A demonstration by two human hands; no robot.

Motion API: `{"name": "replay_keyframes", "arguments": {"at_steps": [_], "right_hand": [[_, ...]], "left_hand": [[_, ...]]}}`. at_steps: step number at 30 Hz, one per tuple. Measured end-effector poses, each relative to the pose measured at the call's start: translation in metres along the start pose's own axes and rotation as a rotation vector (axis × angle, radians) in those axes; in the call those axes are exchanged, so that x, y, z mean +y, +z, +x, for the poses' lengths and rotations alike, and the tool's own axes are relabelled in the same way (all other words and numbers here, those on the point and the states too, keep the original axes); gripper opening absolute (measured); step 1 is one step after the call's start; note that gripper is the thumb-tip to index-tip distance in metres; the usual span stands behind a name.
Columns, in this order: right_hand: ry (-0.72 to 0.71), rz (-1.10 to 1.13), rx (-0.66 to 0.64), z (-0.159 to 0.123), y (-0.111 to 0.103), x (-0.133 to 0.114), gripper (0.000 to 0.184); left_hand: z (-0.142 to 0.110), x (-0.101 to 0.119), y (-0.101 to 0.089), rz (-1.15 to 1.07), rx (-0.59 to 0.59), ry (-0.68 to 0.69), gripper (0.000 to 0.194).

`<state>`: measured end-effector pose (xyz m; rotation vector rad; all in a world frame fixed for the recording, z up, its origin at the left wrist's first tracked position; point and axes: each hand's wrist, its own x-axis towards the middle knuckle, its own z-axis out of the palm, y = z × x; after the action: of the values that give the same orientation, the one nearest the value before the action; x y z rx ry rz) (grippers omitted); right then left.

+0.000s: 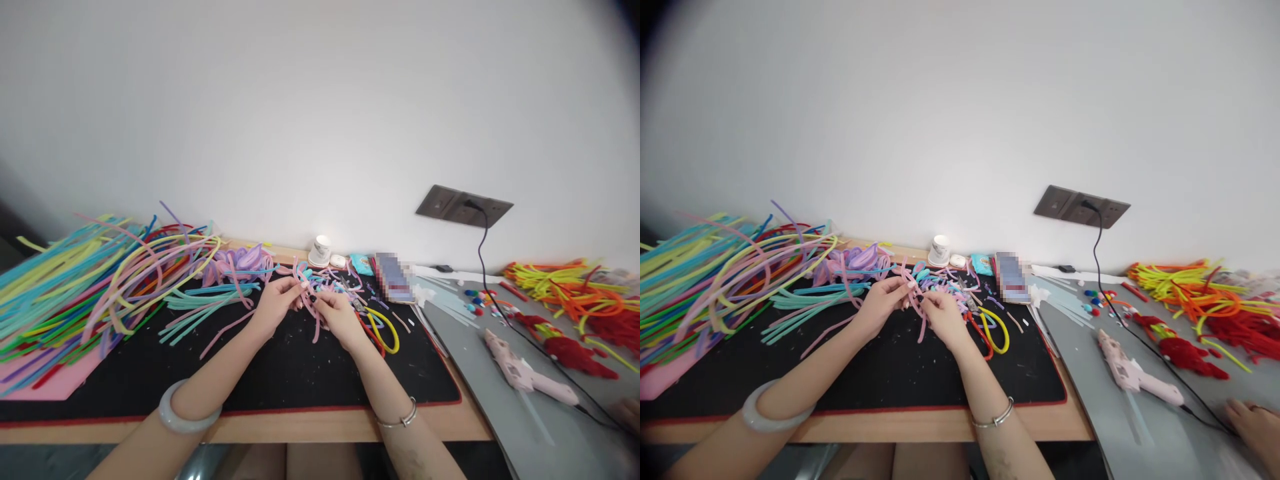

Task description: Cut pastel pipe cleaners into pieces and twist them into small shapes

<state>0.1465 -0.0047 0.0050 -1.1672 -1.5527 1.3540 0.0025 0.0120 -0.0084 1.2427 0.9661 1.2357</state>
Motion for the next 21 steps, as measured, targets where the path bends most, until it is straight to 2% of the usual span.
{"name": "replay_keyframes", "arguments": {"at_steps": [5,8,13,21], "right_hand": [[0.007,0.155,0.159,-0.001,-0.009,0.005,0.019],[-0.002,0.278,0.209,-0.002,-0.013,0.006,0.020],[0.111,0.354,0.102,-0.004,-0.015,0.005,0.018],[0.151,0.386,0.047,-0.005,-0.015,0.004,0.013]], "left_hand": [[0.000,-0.001,0.002,0.002,-0.046,-0.016,0.026],[-0.003,-0.002,0.004,0.074,-0.153,-0.043,0.027],[-0.006,-0.007,0.006,0.238,-0.328,-0.043,0.029],[-0.006,-0.010,0.007,0.284,-0.332,-0.039,0.029]]}}
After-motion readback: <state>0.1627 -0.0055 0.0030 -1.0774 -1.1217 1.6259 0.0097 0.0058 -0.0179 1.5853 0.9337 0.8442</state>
